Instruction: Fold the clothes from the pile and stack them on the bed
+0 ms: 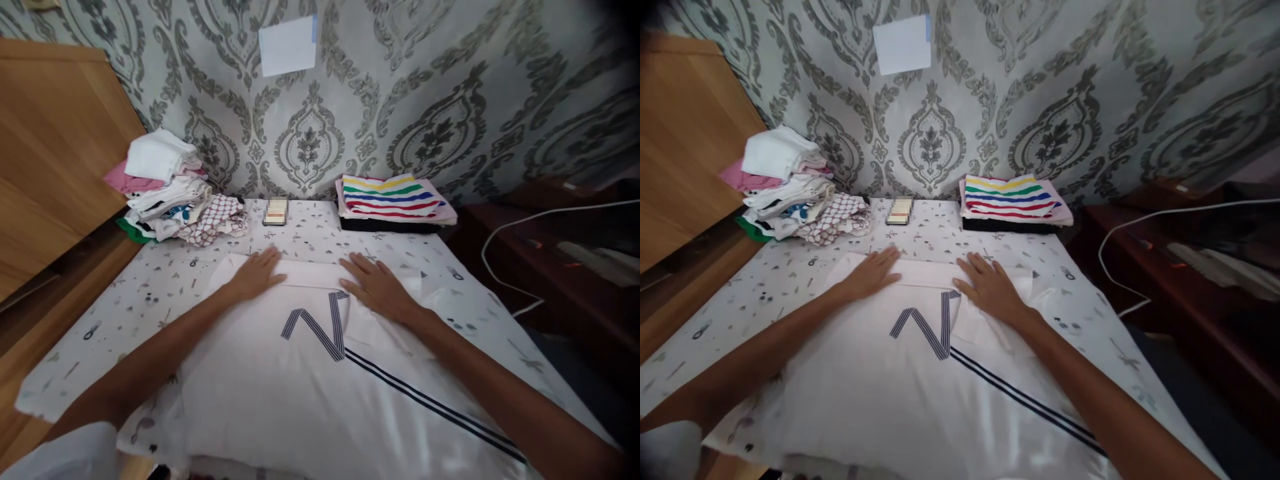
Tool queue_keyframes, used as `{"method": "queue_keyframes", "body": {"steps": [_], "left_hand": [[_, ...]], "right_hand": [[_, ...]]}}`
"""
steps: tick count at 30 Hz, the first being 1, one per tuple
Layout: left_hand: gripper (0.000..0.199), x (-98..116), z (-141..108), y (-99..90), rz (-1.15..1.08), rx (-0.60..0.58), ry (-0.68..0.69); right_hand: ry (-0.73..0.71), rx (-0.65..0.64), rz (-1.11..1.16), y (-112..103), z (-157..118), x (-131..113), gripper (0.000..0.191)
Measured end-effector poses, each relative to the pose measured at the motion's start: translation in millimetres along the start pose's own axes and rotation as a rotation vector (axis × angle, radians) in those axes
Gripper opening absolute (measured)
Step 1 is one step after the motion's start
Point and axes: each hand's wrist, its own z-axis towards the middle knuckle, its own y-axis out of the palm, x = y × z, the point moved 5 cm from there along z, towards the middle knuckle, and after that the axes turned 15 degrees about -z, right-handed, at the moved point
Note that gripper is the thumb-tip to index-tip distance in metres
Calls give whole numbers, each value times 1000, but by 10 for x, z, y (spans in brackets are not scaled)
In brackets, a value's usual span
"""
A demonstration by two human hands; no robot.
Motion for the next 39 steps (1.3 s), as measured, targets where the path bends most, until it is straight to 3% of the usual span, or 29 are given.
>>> {"method": "queue_keyframes", "body": {"steps": [3, 6, 9, 13, 18, 20, 23, 27, 29, 31, 34, 37, 39], "left_hand": [[74, -370, -173, -115, 65, 40, -101], [76, -569, -306, -194, 108, 70, -150], [76, -596, -329, -198, 120, 76, -176], [77, -571, -310, -188, 120, 73, -185], [78, -556, -358, -247, 110, 125, -167], [78, -407, -384, -263, 101, 158, -116], [75, 122, -401, -159, 74, 118, 83], [76, 1051, -403, 235, 11, -94, 425], [77, 1345, -406, 443, -3, -214, 523], [77, 1446, -419, 581, -9, -297, 544], [73, 1351, -546, 600, -25, -296, 527], [65, 1199, -917, 470, -60, -183, 599], [61, 1124, -1269, 379, -72, -75, 709]], "right_hand": [[57, -43, -20, 40, -123, 231, 60], [155, -95, -44, 58, -260, 487, 63], [216, -131, -47, 50, -339, 625, 64], [229, -137, 4, -29, -351, 606, 59], [253, -22, 48, -280, -538, 457, 57], [201, 34, 39, -384, -693, 295, 57], [82, 15, 20, -421, -911, -9, 58], [34, -94, 42, -331, -1018, -228, 59], [53, -103, 62, -318, -1024, -245, 58], [83, -80, 104, -364, -1075, -248, 58], [225, 51, 225, -616, -1372, -256, 60], [546, 267, 373, -992, -2020, -315, 53], [779, 300, 477, -1101, -2553, -452, 54]]}}
